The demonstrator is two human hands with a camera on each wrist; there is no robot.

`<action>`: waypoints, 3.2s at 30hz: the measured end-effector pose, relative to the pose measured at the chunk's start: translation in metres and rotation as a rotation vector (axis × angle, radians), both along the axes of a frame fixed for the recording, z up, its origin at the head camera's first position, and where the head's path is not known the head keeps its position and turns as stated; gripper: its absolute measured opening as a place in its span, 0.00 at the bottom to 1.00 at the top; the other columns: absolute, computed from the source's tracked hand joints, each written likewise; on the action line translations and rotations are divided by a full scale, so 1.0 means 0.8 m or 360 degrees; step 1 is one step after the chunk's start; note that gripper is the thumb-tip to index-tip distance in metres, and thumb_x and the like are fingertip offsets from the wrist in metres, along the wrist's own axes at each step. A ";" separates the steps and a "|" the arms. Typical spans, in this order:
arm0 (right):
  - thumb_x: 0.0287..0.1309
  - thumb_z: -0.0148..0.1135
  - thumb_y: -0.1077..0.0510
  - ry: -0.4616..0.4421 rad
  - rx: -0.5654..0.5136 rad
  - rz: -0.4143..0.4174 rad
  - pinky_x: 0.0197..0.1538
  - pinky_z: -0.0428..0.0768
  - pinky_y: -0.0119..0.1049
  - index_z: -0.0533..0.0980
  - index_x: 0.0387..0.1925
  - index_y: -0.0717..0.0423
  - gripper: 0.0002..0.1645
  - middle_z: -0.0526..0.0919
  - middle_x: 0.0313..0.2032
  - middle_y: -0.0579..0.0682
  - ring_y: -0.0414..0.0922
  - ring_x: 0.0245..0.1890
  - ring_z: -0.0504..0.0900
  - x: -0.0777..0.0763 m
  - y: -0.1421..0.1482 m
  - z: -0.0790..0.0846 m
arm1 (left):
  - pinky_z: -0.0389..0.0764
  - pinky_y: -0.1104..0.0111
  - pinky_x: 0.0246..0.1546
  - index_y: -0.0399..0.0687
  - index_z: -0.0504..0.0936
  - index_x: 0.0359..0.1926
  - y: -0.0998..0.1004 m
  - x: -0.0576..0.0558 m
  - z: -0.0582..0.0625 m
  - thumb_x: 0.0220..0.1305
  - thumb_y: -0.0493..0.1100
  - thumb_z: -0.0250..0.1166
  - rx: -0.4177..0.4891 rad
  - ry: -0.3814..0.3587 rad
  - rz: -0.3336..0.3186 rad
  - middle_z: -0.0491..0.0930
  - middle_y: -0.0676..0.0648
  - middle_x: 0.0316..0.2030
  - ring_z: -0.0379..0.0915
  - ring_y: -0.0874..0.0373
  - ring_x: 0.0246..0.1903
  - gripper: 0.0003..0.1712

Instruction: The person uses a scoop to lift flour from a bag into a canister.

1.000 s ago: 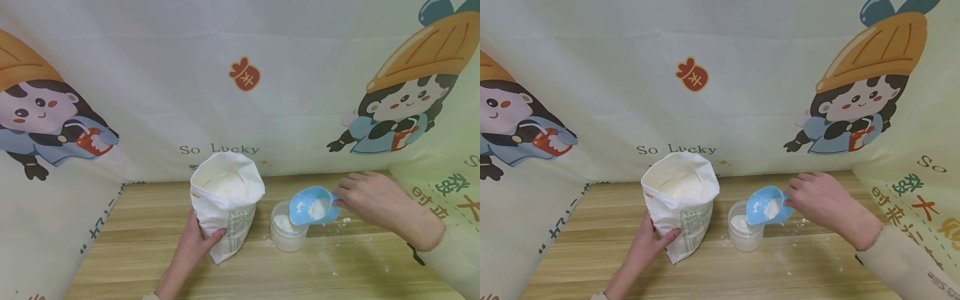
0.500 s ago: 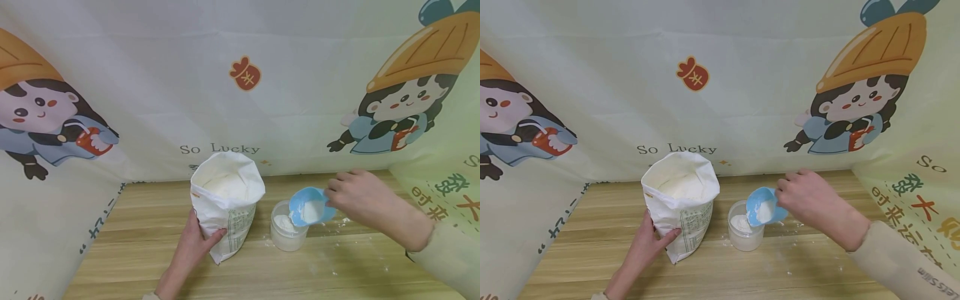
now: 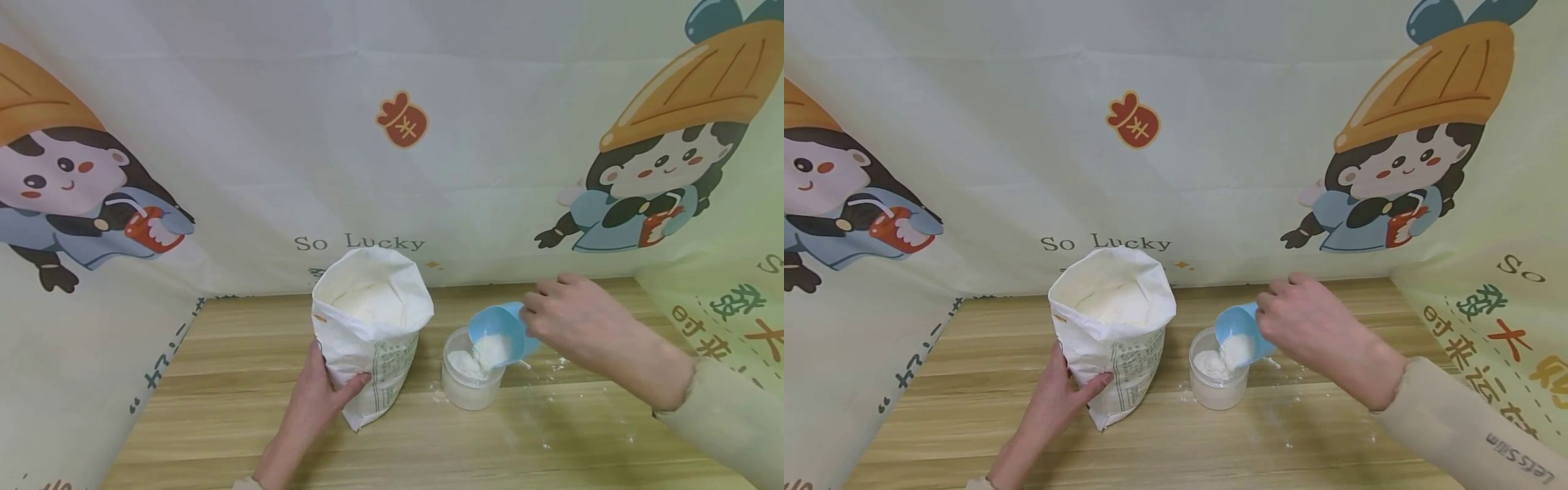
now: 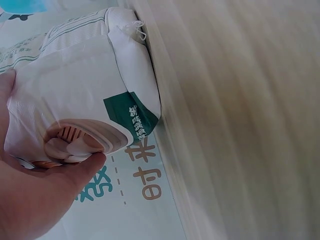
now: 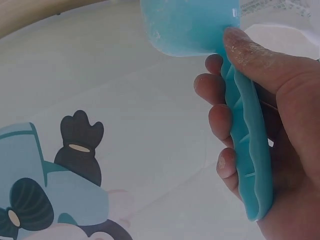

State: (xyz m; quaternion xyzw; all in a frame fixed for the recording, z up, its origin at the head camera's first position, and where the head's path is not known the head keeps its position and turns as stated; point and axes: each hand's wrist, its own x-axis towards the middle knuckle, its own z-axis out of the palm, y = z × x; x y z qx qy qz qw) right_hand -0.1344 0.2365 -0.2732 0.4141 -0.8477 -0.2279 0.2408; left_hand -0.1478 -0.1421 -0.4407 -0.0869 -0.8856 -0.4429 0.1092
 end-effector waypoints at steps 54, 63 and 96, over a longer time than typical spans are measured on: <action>0.69 0.66 0.44 -0.0329 -0.0842 -0.0159 0.28 0.83 0.48 0.84 0.42 0.55 0.18 0.88 0.36 0.49 0.49 0.30 0.87 -0.015 0.067 -0.027 | 0.77 0.42 0.58 0.38 0.58 0.73 -0.001 0.002 0.000 0.56 0.50 0.80 -0.0018 0.0001 0.0018 0.77 0.34 0.56 0.76 0.37 0.56 0.54; 0.70 0.65 0.46 -0.0310 -0.0965 -0.0129 0.25 0.76 0.38 0.83 0.42 0.53 0.15 0.84 0.30 0.43 0.37 0.24 0.75 -0.020 0.052 -0.029 | 0.77 0.42 0.58 0.38 0.58 0.73 -0.001 0.001 0.000 0.56 0.50 0.80 0.0004 -0.0008 0.0008 0.77 0.35 0.55 0.76 0.38 0.55 0.53; 0.62 0.74 0.49 -0.0359 -0.0591 -0.0072 0.23 0.71 0.37 0.78 0.26 0.47 0.15 0.70 0.22 0.41 0.42 0.22 0.69 -0.052 -0.069 0.048 | 0.77 0.42 0.58 0.38 0.58 0.73 -0.002 0.001 -0.001 0.56 0.50 0.80 -0.0010 -0.0049 0.0022 0.77 0.35 0.55 0.77 0.38 0.54 0.53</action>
